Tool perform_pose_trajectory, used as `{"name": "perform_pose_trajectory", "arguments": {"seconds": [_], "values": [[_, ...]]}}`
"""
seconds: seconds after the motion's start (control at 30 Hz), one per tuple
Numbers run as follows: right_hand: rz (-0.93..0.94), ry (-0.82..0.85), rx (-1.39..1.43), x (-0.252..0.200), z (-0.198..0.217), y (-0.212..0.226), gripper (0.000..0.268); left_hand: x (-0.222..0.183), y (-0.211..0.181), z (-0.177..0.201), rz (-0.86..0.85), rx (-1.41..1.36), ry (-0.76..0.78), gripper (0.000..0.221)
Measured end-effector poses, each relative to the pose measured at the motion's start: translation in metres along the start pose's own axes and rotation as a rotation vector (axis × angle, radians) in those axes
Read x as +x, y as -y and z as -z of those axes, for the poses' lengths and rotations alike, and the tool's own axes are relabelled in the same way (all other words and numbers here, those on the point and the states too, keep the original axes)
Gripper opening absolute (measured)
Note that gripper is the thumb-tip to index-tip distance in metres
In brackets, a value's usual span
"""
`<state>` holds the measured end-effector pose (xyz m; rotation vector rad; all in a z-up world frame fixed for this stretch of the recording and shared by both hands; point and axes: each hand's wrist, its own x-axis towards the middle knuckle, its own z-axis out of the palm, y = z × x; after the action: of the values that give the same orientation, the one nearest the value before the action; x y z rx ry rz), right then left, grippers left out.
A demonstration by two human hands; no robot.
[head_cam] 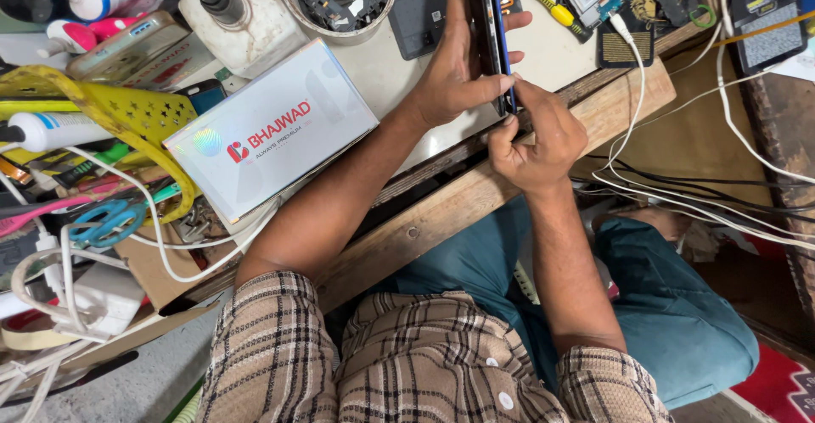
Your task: The person uses a screwdriver to remove screws from the back of a smartphone, then separates the back cover to reveal the internal components. The person continues to manipulate the phone's internal parts and battery.
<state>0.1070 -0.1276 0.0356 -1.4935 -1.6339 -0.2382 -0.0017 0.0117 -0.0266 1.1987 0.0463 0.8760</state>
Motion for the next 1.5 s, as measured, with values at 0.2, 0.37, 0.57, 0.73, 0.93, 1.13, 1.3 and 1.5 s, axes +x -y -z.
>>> {"name": "perform_pose_trajectory", "arguments": {"seconds": [0.2,0.37,0.57,0.73,0.93,1.13,1.3,1.5], "values": [[-0.005,-0.024,-0.007,-0.006,-0.005,0.0,0.031,-0.002,0.008,0.004,-0.035,0.039,0.031,0.127],[0.015,-0.028,-0.025,-0.01,-0.011,-0.002,0.032,-0.003,0.017,0.008,-0.039,0.059,0.032,0.128],[0.029,-0.01,-0.025,-0.011,-0.011,-0.005,0.033,-0.004,0.023,0.009,-0.037,0.051,0.021,0.13],[0.054,-0.019,-0.051,-0.012,-0.016,-0.006,0.034,-0.004,0.024,0.009,-0.034,0.003,0.017,0.128],[0.024,0.021,-0.063,-0.014,-0.019,-0.008,0.042,-0.004,0.024,0.008,-0.001,-0.011,0.009,0.125],[0.008,0.032,-0.057,-0.018,-0.025,-0.012,0.048,-0.005,0.018,0.005,0.02,-0.059,-0.025,0.123],[-0.202,-0.008,0.03,-0.02,-0.03,-0.016,0.052,0.001,0.017,-0.003,0.035,-0.007,-0.092,0.128],[-0.172,0.038,0.03,-0.018,-0.034,-0.015,0.049,-0.003,0.019,0.003,0.048,-0.021,-0.13,0.122]]}}
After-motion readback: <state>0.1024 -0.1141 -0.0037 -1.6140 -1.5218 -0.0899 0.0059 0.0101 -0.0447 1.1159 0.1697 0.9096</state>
